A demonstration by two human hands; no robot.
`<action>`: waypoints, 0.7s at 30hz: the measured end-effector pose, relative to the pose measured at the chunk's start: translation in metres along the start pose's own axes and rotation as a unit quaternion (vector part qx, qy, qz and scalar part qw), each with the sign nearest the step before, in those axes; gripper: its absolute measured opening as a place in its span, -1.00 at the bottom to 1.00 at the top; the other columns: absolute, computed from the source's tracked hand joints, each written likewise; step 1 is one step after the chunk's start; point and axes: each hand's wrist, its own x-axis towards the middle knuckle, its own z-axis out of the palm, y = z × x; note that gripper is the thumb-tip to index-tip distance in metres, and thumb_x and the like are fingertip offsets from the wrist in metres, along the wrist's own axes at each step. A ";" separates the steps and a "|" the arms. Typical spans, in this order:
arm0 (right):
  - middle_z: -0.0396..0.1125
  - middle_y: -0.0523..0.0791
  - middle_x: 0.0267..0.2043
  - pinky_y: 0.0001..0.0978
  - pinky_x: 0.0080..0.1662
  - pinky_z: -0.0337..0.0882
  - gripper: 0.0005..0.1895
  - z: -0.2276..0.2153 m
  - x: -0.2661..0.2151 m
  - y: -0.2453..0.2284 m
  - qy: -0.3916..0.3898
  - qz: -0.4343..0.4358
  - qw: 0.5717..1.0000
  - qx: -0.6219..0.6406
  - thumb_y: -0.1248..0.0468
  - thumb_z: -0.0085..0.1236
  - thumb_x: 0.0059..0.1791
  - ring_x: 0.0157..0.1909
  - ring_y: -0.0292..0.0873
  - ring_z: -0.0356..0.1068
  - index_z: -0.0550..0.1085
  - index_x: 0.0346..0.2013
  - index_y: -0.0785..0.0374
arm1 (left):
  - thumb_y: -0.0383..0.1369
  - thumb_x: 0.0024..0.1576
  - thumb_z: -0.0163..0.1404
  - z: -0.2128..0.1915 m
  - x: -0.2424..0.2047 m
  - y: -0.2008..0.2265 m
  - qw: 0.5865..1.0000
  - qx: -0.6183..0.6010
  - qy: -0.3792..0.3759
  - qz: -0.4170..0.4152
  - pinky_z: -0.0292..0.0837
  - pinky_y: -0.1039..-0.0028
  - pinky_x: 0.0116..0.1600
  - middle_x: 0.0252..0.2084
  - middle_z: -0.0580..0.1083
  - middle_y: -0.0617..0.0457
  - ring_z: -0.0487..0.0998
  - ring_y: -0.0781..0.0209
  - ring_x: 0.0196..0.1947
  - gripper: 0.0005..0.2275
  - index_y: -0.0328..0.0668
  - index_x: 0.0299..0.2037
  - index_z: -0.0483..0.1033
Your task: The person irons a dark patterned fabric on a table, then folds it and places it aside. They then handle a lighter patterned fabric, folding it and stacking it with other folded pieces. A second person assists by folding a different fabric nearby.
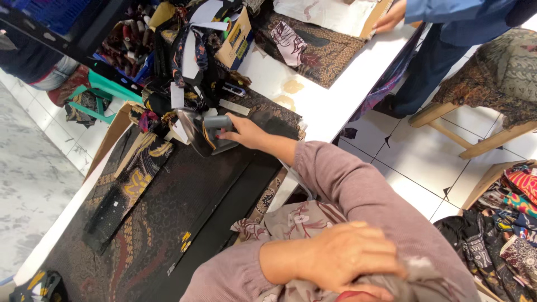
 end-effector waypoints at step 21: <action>0.33 0.14 -0.04 0.06 0.01 0.33 -0.58 -0.424 0.010 0.133 0.271 0.072 0.766 -0.579 0.18 0.42 -0.17 0.04 0.26 0.30 0.47 -0.18 0.38 | -0.15 0.20 -0.02 -0.020 -0.074 -0.223 0.903 0.299 0.094 -0.294 -0.09 -0.10 0.45 0.48 0.13 -0.27 0.03 -0.32 0.49 -0.48 -0.19 0.35 0.31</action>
